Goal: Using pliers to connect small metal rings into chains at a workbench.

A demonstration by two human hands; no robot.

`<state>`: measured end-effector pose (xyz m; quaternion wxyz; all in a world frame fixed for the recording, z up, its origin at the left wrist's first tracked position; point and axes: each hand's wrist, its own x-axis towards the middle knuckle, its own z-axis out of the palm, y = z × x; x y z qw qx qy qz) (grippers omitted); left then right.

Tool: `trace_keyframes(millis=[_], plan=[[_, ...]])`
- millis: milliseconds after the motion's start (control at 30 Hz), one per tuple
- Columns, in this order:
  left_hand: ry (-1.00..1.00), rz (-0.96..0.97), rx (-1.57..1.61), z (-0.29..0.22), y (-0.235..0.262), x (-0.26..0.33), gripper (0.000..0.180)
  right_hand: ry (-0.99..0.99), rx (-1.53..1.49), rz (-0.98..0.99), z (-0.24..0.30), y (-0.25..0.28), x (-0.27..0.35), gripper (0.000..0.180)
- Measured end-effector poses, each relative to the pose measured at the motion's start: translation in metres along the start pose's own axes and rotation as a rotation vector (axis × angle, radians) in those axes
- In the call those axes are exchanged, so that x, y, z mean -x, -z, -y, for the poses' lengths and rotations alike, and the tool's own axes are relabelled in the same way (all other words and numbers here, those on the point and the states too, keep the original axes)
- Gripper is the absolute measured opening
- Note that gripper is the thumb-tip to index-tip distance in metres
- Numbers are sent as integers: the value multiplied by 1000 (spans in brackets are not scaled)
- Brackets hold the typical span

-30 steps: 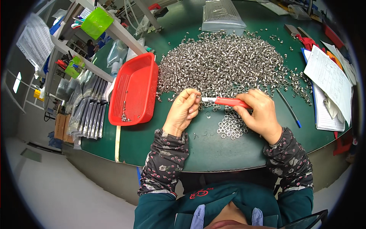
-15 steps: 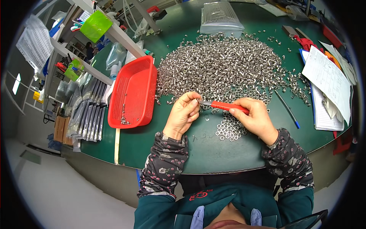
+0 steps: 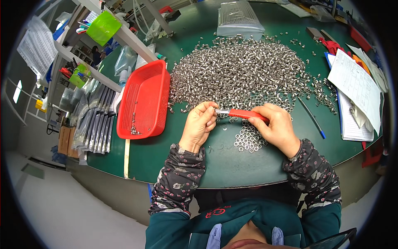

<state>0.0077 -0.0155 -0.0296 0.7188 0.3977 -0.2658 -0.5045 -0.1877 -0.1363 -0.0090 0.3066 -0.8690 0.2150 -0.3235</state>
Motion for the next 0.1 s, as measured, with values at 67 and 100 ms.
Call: trace_keyframes(millis=[67, 100], plan=[[12, -3, 10, 0, 0, 0, 14, 68, 65, -35, 0, 1, 0, 21], [12, -4, 10, 0, 0, 1, 14, 67, 70, -33, 0, 0, 0, 21]])
